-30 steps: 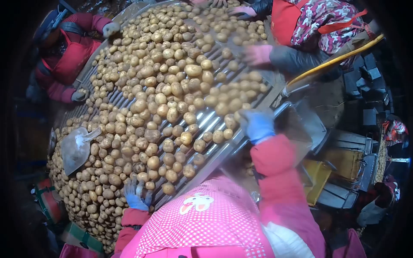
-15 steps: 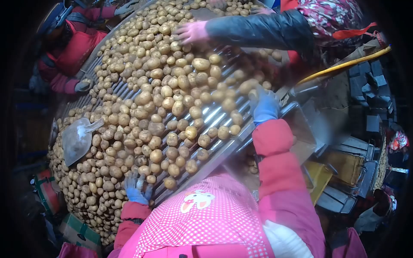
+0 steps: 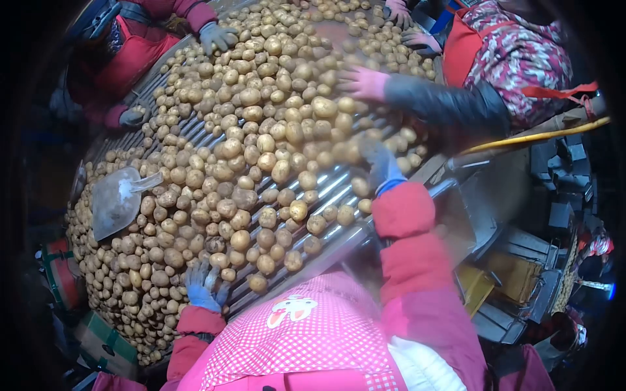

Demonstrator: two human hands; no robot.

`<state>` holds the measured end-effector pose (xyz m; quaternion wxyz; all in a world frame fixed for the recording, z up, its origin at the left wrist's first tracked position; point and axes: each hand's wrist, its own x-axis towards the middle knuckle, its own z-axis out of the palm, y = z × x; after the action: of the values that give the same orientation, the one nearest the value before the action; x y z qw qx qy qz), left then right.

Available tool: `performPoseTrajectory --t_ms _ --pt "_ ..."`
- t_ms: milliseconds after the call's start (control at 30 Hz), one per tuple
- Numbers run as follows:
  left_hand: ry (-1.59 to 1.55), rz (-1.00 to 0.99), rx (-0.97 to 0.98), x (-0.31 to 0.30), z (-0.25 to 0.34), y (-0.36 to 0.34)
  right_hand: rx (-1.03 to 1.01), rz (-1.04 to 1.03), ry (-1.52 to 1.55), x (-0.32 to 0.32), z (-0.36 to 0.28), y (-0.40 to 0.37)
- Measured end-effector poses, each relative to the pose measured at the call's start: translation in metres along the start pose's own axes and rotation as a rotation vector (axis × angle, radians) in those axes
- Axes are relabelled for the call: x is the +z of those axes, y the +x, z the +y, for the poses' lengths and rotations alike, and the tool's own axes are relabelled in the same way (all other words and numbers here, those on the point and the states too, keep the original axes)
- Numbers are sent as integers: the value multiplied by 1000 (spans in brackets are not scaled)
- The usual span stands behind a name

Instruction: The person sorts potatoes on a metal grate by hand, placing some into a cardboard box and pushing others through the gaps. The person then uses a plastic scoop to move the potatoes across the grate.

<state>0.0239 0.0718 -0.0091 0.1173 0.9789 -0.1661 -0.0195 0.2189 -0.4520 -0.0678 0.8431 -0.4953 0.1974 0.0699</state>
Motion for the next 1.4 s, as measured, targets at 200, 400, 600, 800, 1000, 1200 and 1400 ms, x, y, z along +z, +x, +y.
performPoseTrajectory --t_ms 200,400,600,800,1000,1200,1400 --pt "33 49 44 1 -6 -3 190 -218 714 50 -14 -41" --pt "56 60 76 11 -18 -11 -105 -177 293 59 -17 -56" --pt "56 51 96 14 -21 -13 -262 96 48 46 -9 -74" --pt "53 21 40 12 -16 -14 -699 338 -1051 13 16 -81" --pt "-146 -39 -153 2 1 -4 -838 -60 -1612 117 21 -92" --pt "-135 -6 -149 -1 -2 2 -819 243 -1880 163 -24 11" --pt "-586 88 -417 12 3 -5 -568 -70 -1417 86 -42 131"
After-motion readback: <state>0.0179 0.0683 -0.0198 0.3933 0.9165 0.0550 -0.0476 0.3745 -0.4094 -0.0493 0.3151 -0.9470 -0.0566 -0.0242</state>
